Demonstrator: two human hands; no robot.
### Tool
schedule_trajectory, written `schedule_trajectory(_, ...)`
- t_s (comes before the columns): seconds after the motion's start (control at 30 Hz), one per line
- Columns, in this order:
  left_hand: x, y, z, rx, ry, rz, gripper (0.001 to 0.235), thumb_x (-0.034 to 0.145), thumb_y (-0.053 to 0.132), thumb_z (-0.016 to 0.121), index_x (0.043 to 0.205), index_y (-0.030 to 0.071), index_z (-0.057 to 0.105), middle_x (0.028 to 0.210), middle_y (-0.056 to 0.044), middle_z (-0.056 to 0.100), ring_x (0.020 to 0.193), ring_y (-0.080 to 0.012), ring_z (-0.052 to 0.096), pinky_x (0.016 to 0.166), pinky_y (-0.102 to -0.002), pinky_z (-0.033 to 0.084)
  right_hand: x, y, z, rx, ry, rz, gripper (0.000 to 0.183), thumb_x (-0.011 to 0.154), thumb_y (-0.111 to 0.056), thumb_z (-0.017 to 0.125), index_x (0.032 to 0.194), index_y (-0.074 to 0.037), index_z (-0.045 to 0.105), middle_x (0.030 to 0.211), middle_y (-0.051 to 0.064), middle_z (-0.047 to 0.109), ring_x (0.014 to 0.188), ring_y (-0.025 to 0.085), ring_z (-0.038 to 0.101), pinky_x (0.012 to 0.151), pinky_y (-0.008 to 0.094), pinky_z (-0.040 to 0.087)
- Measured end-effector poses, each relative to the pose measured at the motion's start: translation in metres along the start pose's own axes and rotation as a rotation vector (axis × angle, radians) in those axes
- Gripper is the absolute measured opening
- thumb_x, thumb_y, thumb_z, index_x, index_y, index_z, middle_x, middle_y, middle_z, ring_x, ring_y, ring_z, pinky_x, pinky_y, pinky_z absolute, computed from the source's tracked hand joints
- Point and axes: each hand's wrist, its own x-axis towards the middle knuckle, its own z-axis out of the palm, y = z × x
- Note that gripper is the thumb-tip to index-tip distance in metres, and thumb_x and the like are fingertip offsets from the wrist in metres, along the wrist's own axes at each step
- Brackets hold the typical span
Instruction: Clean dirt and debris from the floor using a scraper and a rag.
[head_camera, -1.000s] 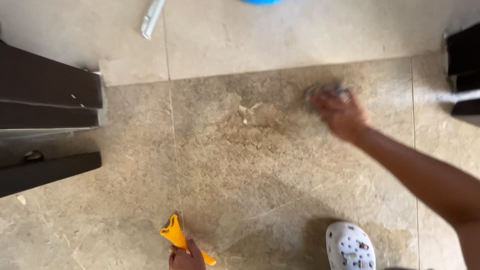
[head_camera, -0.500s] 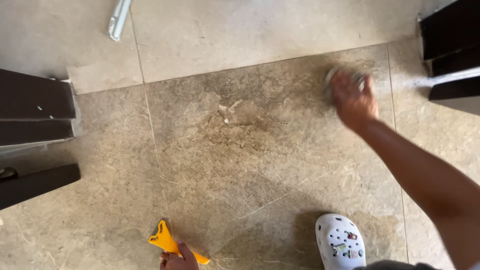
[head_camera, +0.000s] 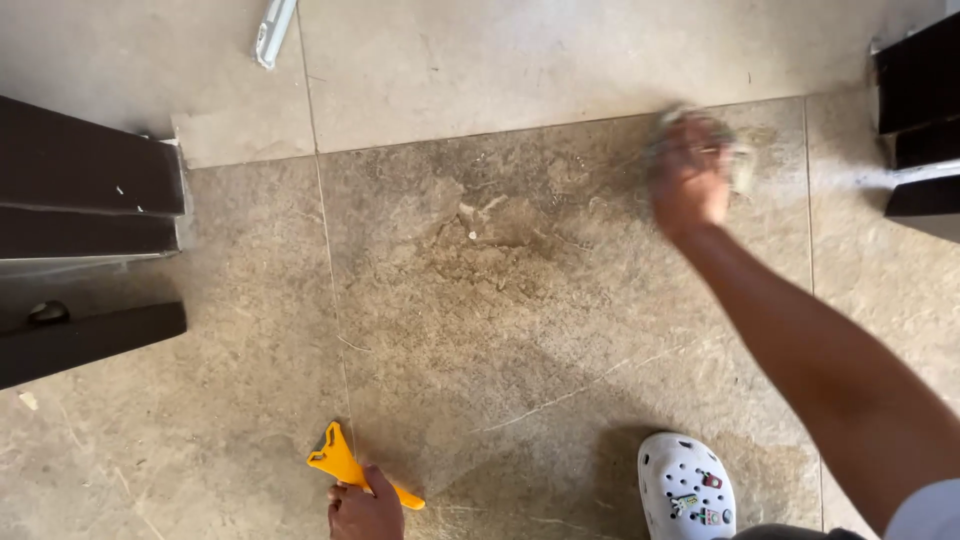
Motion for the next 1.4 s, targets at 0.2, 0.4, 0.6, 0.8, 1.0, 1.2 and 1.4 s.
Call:
schedule_trajectory(0.2,-0.006,0.008,-0.02,0.095,0.051,0.067,0.067,0.095,0.05,0.054,0.12,-0.01,0.072,0.114,-0.03,0.072,0.096,-0.0382,0.074,0.075,-0.046,0.061,-0.014,-0.12,0.008,-1.669,-0.016,-1.024,0.028,0.104,-0.004,0.055,0.125,0.001,0.073,0.117,0.018,0.07,0.107,0.025,0.073,0.1,0.037,0.061)
schedule_trajectory(0.4,0.0,0.015,-0.064,0.137,-0.269,-0.035,0.07,0.103,0.056,0.046,0.126,-0.007,0.068,0.114,-0.021,0.075,0.107,-0.0322,0.074,0.091,-0.042,0.061,0.03,-0.088,-0.027,-1.309,-0.137,-0.784,0.053,0.094,0.004,0.053,0.146,0.007,0.043,0.151,0.031,0.038,0.144,0.036,0.041,0.109,0.031,0.044)
schedule_trajectory(0.6,-0.003,0.027,-0.057,0.128,-0.033,0.113,0.067,0.099,0.05,0.046,0.119,-0.01,0.069,0.123,-0.026,0.07,0.117,-0.0326,0.067,0.105,-0.035,0.052,-0.042,-0.169,-0.043,-0.267,0.315,-0.843,0.036,0.11,-0.005,0.052,0.145,-0.001,0.059,0.141,0.023,0.063,0.131,0.04,0.057,0.101,0.034,0.047)
schedule_trajectory(0.8,-0.008,0.033,-0.087,0.065,-0.155,0.122,0.06,0.101,0.044,0.048,0.11,-0.011,0.071,0.119,-0.026,0.071,0.121,-0.0348,0.065,0.111,-0.037,0.046,-0.051,-0.194,-0.027,0.231,0.125,-0.969,0.021,0.094,-0.018,0.072,0.113,-0.009,0.075,0.134,0.006,0.069,0.133,0.027,0.058,0.12,0.058,0.031)
schedule_trajectory(1.0,0.003,0.034,-0.078,0.029,-0.108,0.116,0.063,0.098,0.044,0.049,0.12,-0.013,0.067,0.123,-0.029,0.068,0.119,-0.0349,0.064,0.109,-0.036,0.045,-0.04,-0.19,-0.013,0.059,0.076,-1.018,0.019,0.094,-0.011,0.073,0.113,-0.01,0.078,0.134,0.004,0.069,0.135,0.021,0.056,0.128,0.052,0.032)
schedule_trajectory(1.2,0.008,0.041,-0.124,-0.097,-0.179,0.053,0.057,0.101,0.044,0.048,0.115,-0.006,0.069,0.117,-0.025,0.07,0.108,-0.0374,0.068,0.11,-0.043,0.042,-0.058,-0.176,-0.019,-0.095,0.171,-0.919,0.024,0.096,-0.012,0.071,0.12,-0.009,0.076,0.14,0.005,0.067,0.136,0.02,0.055,0.126,0.054,0.032)
schedule_trajectory(1.4,-0.014,0.121,-0.167,-0.689,-0.439,-0.396,0.04,0.103,0.042,0.046,0.113,0.009,0.065,0.082,-0.012,0.073,0.067,-0.029,0.071,0.059,-0.043,0.06,-0.121,-0.17,-0.081,0.2,-0.175,-0.794,0.032,0.093,-0.027,0.069,0.117,-0.007,0.071,0.136,0.007,0.064,0.135,0.026,0.051,0.118,0.059,0.031)
